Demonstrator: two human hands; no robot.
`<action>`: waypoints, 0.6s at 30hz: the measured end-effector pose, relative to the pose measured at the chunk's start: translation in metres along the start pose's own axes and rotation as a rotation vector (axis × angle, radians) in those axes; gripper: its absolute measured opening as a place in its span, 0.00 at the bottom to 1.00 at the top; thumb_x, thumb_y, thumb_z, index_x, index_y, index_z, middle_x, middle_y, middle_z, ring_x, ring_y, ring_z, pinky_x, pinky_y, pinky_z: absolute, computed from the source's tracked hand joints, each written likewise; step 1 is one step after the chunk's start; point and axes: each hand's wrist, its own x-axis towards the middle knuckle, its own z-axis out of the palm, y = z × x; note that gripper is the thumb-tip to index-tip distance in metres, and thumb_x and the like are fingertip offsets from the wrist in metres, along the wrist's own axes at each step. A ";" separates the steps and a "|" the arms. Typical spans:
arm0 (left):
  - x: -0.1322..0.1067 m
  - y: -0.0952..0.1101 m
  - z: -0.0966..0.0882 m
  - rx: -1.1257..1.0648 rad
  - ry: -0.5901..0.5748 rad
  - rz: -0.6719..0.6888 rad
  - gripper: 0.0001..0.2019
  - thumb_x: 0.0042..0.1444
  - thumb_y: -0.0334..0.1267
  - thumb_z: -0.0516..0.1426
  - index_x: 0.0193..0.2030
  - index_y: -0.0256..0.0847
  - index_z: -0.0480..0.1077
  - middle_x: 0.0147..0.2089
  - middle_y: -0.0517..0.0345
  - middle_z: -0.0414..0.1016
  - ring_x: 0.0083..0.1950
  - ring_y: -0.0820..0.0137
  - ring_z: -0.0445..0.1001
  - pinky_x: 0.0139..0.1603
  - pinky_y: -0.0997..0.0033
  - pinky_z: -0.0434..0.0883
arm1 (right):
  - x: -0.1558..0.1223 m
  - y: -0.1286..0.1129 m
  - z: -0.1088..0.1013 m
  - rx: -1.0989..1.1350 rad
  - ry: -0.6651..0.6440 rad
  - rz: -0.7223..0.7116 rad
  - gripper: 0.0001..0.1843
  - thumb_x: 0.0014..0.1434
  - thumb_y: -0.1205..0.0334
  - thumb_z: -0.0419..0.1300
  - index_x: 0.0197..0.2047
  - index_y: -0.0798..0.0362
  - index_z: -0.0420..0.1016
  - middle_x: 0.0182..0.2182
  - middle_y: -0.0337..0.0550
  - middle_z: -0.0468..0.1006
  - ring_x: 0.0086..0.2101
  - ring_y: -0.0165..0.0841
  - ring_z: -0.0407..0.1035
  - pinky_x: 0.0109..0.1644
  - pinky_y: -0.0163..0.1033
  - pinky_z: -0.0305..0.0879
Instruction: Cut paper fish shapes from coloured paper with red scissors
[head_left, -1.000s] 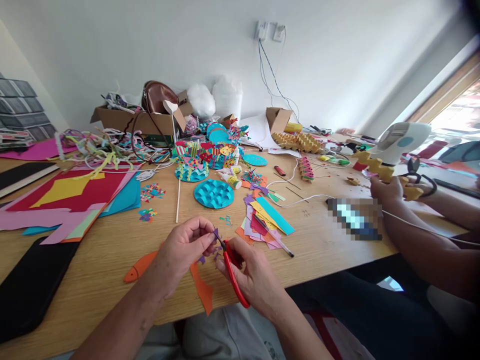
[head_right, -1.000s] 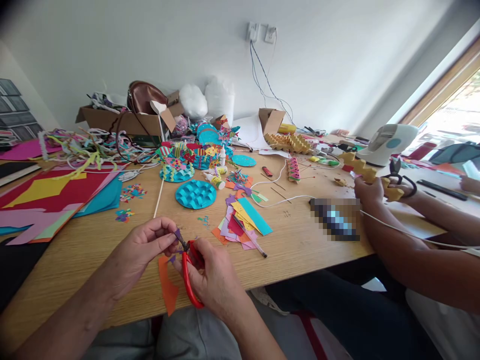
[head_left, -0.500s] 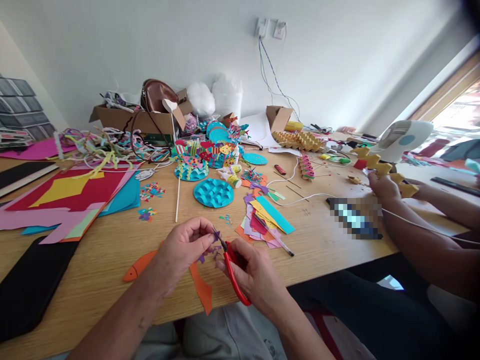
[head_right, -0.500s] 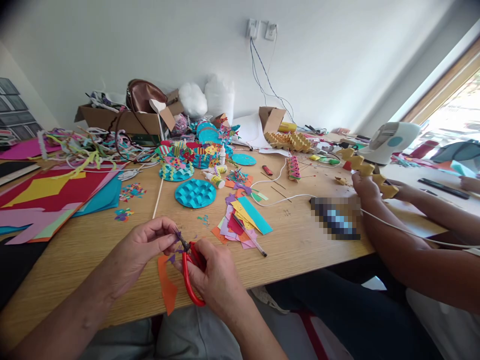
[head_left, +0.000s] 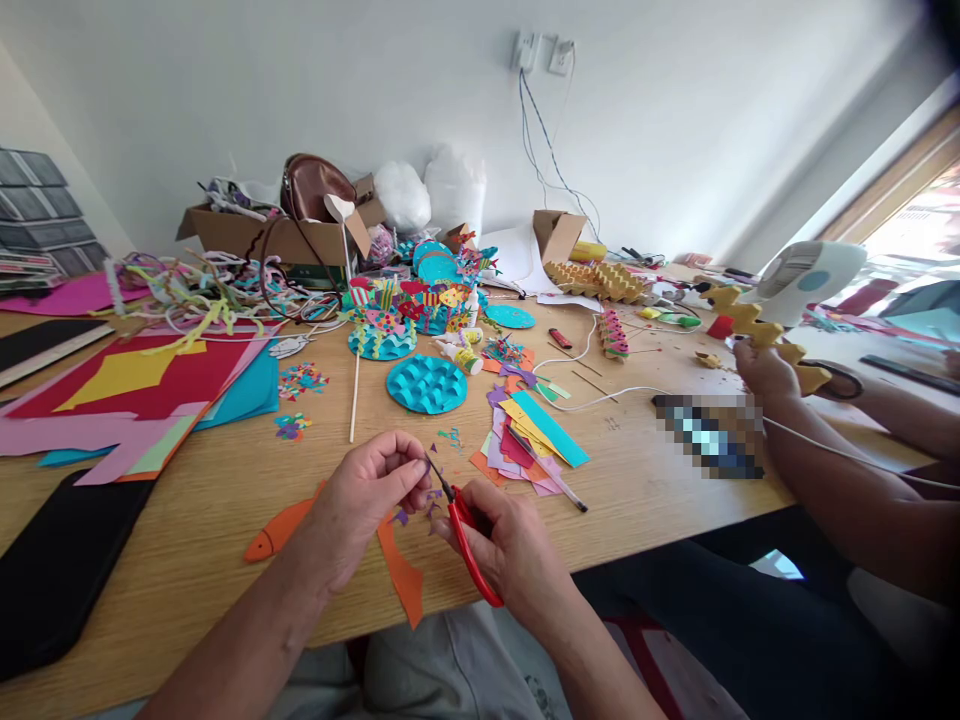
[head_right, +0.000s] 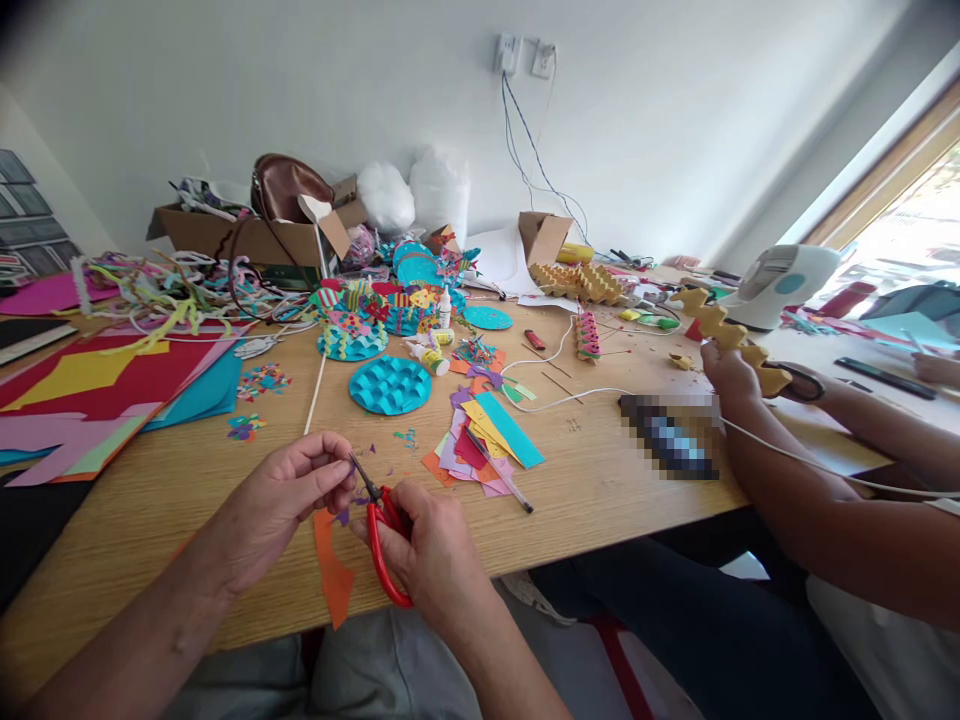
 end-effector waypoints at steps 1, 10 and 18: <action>0.001 0.000 0.000 0.001 0.014 0.008 0.05 0.46 0.37 0.58 0.28 0.40 0.66 0.22 0.66 0.68 0.24 0.76 0.66 0.28 0.75 0.64 | 0.000 0.000 0.000 0.003 -0.001 0.000 0.20 0.52 0.53 0.58 0.19 0.51 0.52 0.16 0.30 0.53 0.20 0.26 0.46 0.22 0.32 0.43; 0.006 -0.007 -0.002 0.117 0.023 0.039 0.06 0.46 0.37 0.58 0.32 0.40 0.68 0.23 0.66 0.69 0.26 0.75 0.67 0.29 0.75 0.65 | 0.009 -0.003 -0.004 0.235 0.071 0.088 0.13 0.49 0.56 0.60 0.24 0.50 0.58 0.21 0.33 0.61 0.23 0.29 0.55 0.25 0.34 0.52; 0.009 -0.016 -0.003 0.142 -0.096 0.152 0.05 0.46 0.33 0.58 0.30 0.42 0.65 0.24 0.67 0.68 0.25 0.75 0.68 0.25 0.76 0.64 | 0.028 -0.012 -0.002 0.296 0.053 -0.012 0.08 0.46 0.69 0.56 0.25 0.50 0.59 0.19 0.32 0.61 0.24 0.29 0.60 0.29 0.35 0.58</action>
